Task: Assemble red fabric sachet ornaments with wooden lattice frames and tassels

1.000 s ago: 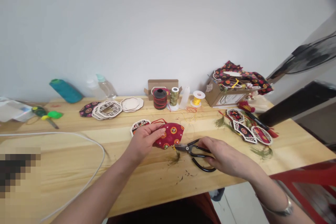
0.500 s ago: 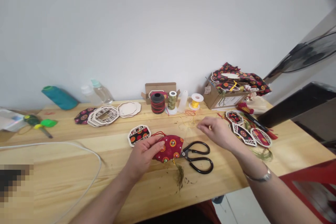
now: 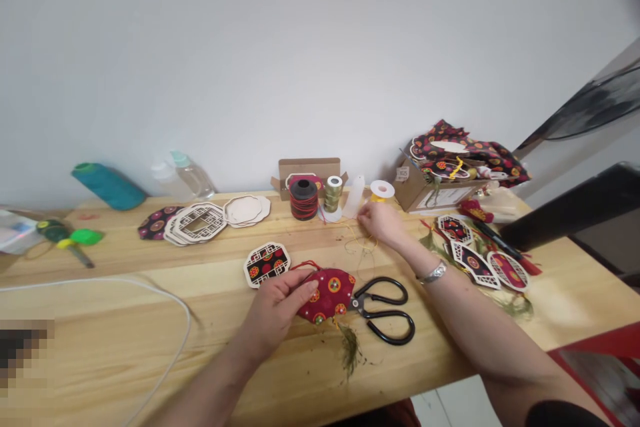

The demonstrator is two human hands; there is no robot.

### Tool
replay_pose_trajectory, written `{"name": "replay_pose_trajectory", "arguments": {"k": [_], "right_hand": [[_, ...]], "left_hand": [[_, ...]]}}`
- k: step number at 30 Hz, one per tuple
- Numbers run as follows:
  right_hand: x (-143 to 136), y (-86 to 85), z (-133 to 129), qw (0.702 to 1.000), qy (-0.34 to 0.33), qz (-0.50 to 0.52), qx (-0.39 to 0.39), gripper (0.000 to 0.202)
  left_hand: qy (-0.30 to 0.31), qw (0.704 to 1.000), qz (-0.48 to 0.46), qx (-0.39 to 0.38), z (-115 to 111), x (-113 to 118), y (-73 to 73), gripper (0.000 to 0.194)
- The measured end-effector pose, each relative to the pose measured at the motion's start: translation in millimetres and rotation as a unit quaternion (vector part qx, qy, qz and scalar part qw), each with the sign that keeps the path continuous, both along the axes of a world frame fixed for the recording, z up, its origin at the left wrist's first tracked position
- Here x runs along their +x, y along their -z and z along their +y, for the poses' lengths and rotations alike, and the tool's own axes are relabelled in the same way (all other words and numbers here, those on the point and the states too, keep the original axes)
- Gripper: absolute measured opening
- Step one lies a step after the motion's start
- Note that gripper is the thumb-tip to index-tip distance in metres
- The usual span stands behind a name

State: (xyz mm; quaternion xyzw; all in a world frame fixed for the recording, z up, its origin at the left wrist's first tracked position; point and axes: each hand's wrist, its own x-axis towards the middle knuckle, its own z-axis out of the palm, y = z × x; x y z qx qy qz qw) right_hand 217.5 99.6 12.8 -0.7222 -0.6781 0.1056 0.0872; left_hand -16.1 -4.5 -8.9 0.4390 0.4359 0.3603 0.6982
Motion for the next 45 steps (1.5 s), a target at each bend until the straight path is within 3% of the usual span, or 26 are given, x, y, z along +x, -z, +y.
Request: {"name": "replay_pose_trajectory", "arguments": {"k": [4, 10, 14, 18, 22, 25, 28, 31, 35, 37, 41, 45], "right_hand": [[1, -18.5, -12, 1.000, -0.021, -0.001, 0.003, 0.021], [-23, -77.8, -26, 0.991, -0.096, 0.026, 0.094, 0.019], [-46, -106.6, -16, 0.976, -0.145, 0.085, 0.141, 0.023], [-46, -120.3, 0, 0.946, -0.203, 0.132, 0.215, 0.037], [-27, -119.9, 12, 0.939, -0.132, 0.122, 0.294, 0.029], [-17, -118.1, 14, 0.947, -0.096, 0.140, 0.272, 0.027], [-17, -120.0, 14, 0.949, -0.110, 0.157, 0.249, 0.022], [-16, -117.5, 17, 0.965, -0.119, 0.093, 0.214, 0.034], [-8, -91.5, 24, 0.990, -0.099, 0.011, 0.096, 0.067], [-4, -73.2, 26, 0.991, -0.090, 0.026, 0.093, 0.075], [-2, -48.3, 30, 0.989, -0.071, 0.035, 0.129, 0.063], [-2, -45.3, 40, 0.986, -0.049, 0.035, 0.156, 0.057]], "left_hand": [[0.002, 1.000, 0.010, 0.008, 0, 0, -0.6, 0.036], [-0.006, 1.000, 0.006, 0.000, -1, 2, -1.5, 0.036], [-0.015, 1.000, 0.019, 0.000, 0, 3, -2.6, 0.037], [-0.003, 1.000, 0.019, 0.004, 1, 3, -3.5, 0.035], [0.003, 1.000, 0.014, 0.012, 0, 2, -4.2, 0.032], [0.012, 1.000, 0.014, 0.015, -1, 2, -4.4, 0.032], [0.017, 1.000, 0.014, 0.016, -1, 2, -3.6, 0.033], [0.010, 1.000, 0.008, 0.016, -1, 2, -2.4, 0.032], [0.007, 1.000, 0.002, 0.021, -1, 1, -2.4, 0.032], [0.010, 1.000, 0.002, 0.025, -1, 2, -2.8, 0.033], [0.012, 1.000, 0.009, 0.021, -1, 3, -3.5, 0.034], [0.010, 1.000, 0.016, 0.015, -1, 2, -2.8, 0.034]]}}
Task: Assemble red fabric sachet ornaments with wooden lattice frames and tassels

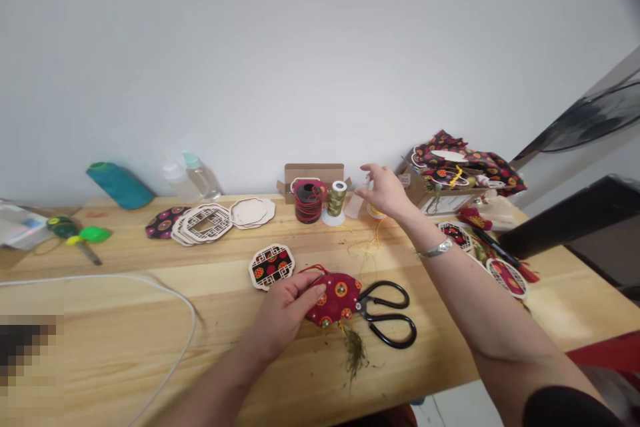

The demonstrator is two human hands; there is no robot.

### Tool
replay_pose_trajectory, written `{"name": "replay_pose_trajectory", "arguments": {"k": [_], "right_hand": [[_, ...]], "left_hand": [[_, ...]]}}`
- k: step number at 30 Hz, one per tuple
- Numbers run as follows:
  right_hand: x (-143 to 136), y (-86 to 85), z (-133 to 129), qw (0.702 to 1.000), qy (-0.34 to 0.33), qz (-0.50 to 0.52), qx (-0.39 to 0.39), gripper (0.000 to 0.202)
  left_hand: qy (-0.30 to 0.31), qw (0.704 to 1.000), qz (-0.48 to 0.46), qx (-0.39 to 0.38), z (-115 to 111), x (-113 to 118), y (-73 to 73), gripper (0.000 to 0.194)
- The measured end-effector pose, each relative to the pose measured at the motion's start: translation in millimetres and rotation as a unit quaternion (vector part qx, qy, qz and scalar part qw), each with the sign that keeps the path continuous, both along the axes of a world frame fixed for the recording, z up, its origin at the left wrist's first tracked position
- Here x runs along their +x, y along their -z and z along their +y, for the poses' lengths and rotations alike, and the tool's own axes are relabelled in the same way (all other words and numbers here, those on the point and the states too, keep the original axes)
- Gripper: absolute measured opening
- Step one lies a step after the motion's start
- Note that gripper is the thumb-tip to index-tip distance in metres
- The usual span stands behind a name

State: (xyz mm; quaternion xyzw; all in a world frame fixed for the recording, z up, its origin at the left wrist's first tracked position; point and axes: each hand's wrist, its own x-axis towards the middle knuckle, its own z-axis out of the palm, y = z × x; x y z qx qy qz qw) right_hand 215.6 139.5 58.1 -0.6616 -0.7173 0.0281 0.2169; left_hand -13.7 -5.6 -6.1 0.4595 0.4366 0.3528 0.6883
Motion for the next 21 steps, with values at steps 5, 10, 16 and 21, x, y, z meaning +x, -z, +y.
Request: {"name": "replay_pose_trajectory", "arguments": {"k": [5, 10, 16, 21], "right_hand": [[4, -0.4, 18, 1.000, 0.010, -0.013, 0.012, 0.058], [7, 5.7, 26, 1.000, 0.024, 0.000, 0.006, 0.058], [10, -3.1, 13, 0.997, 0.013, 0.032, 0.062, 0.069], [10, -11.7, -32, 0.986, -0.011, 0.010, 0.166, 0.017]], "left_hand": [[0.003, 1.000, -0.004, -0.001, 1, -1, 1.8, 0.030], [-0.003, 1.000, 0.003, 0.007, 2, -1, 3.8, 0.031], [-0.002, 1.000, 0.010, 0.021, 1, -1, 2.4, 0.030], [-0.031, 0.999, 0.006, 0.030, 2, -1, -1.1, 0.028]]}}
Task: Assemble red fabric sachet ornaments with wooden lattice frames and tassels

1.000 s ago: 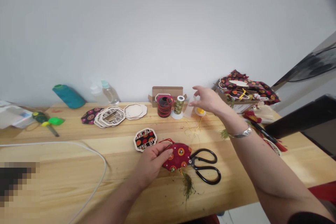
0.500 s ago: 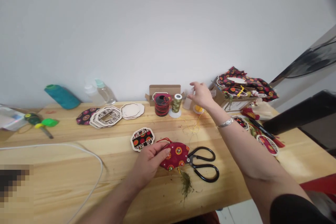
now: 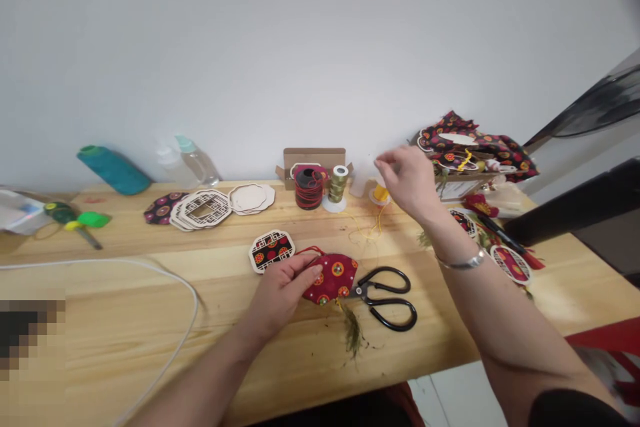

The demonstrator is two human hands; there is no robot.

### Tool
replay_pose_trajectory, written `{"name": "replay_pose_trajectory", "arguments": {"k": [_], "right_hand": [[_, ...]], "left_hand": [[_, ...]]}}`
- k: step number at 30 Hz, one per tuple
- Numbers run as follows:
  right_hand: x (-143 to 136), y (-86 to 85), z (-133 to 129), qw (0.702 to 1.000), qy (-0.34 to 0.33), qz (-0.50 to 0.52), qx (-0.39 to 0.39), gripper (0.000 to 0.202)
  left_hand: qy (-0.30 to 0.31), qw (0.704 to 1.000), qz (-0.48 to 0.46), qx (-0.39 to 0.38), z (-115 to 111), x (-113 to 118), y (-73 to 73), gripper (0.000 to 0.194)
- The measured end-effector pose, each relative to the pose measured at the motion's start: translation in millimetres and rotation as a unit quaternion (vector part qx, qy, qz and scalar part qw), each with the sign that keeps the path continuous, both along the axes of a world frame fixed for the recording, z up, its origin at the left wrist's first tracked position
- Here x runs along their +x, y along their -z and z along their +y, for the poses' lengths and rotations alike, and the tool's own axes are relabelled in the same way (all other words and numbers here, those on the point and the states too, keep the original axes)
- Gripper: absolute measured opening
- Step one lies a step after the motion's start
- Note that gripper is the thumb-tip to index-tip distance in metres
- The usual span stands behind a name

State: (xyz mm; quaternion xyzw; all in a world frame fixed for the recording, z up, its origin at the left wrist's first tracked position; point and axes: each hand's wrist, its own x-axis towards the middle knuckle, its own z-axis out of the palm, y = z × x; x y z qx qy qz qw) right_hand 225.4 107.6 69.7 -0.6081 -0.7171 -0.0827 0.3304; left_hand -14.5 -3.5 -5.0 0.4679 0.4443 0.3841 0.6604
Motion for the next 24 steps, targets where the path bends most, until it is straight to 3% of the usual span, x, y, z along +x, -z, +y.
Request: {"name": "replay_pose_trajectory", "arguments": {"k": [5, 10, 17, 21, 24], "right_hand": [[8, 20.6, -35, 0.978, -0.018, -0.068, -0.195, 0.014], [23, 41.1, -43, 0.957, -0.003, -0.095, -0.272, 0.017], [26, 74.5, -44, 0.976, -0.050, 0.014, -0.211, 0.018], [22, 94.1, -46, 0.981, -0.098, -0.020, -0.166, 0.017], [21, 99.8, -46, 0.982, -0.115, -0.027, -0.150, 0.016]], "left_hand": [[-0.019, 1.000, 0.004, 0.005, 3, -1, 1.7, 0.030], [-0.043, 0.999, 0.022, 0.012, 7, -3, 9.1, 0.034], [-0.037, 0.999, 0.027, 0.007, 7, -2, 8.0, 0.034], [-0.037, 0.999, 0.022, -0.006, 6, -1, 6.8, 0.035], [-0.037, 0.999, 0.022, -0.004, 6, -1, 6.8, 0.035]]}}
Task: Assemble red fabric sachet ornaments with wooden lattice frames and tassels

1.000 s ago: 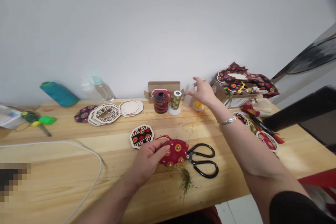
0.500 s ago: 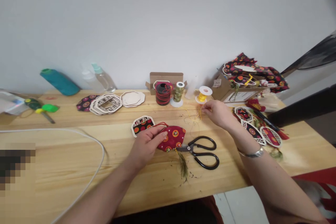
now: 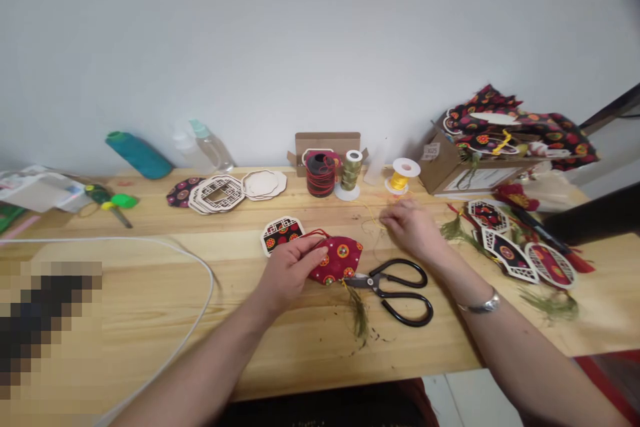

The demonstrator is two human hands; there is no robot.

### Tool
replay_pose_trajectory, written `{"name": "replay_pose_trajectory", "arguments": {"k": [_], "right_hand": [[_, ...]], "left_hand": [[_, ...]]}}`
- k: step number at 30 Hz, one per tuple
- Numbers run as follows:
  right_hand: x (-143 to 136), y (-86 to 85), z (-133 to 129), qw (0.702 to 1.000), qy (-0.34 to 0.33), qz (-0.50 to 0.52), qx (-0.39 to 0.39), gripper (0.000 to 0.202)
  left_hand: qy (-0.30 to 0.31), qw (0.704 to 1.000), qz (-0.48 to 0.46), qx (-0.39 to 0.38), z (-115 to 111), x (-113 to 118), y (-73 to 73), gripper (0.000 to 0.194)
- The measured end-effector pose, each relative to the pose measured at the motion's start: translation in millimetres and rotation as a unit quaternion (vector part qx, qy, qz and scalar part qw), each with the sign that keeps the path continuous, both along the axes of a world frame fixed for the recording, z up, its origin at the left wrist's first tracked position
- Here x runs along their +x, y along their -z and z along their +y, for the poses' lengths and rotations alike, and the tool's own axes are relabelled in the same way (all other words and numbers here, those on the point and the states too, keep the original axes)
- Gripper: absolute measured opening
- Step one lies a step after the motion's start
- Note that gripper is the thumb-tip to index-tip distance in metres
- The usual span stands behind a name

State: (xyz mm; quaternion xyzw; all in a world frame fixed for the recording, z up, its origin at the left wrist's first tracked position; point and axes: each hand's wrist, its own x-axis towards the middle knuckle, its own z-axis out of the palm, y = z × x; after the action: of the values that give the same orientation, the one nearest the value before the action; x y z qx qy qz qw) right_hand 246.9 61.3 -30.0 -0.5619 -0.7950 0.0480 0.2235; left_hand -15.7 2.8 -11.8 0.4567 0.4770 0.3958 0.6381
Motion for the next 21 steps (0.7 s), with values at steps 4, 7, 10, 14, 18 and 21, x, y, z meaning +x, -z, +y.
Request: {"name": "replay_pose_trajectory", "arguments": {"k": [4, 7, 10, 14, 18, 21], "right_hand": [[5, -5.8, 2, 0.992, 0.031, 0.096, 0.070, 0.016], [10, -17.3, 1, 0.975, 0.063, 0.183, 0.110, 0.015], [13, -33.1, -2, 0.959, 0.106, 0.230, 0.128, 0.016], [16, -55.7, -9, 0.948, 0.154, 0.225, 0.162, 0.017], [20, -68.4, -13, 0.936, 0.181, 0.224, 0.204, 0.020], [25, -66.4, -12, 0.951, 0.200, 0.145, 0.186, 0.027]], "left_hand": [[0.007, 1.000, 0.002, 0.002, 1, -1, 0.1, 0.035], [0.005, 1.000, 0.013, 0.005, 3, 0, -0.6, 0.035], [0.003, 1.000, 0.030, 0.009, 3, 0, -2.2, 0.036], [0.007, 0.999, 0.035, 0.008, 2, 0, -3.9, 0.036], [0.007, 0.999, 0.038, 0.010, 2, 0, -4.5, 0.039], [0.003, 0.999, 0.035, 0.017, 2, 0, -4.4, 0.040]]}}
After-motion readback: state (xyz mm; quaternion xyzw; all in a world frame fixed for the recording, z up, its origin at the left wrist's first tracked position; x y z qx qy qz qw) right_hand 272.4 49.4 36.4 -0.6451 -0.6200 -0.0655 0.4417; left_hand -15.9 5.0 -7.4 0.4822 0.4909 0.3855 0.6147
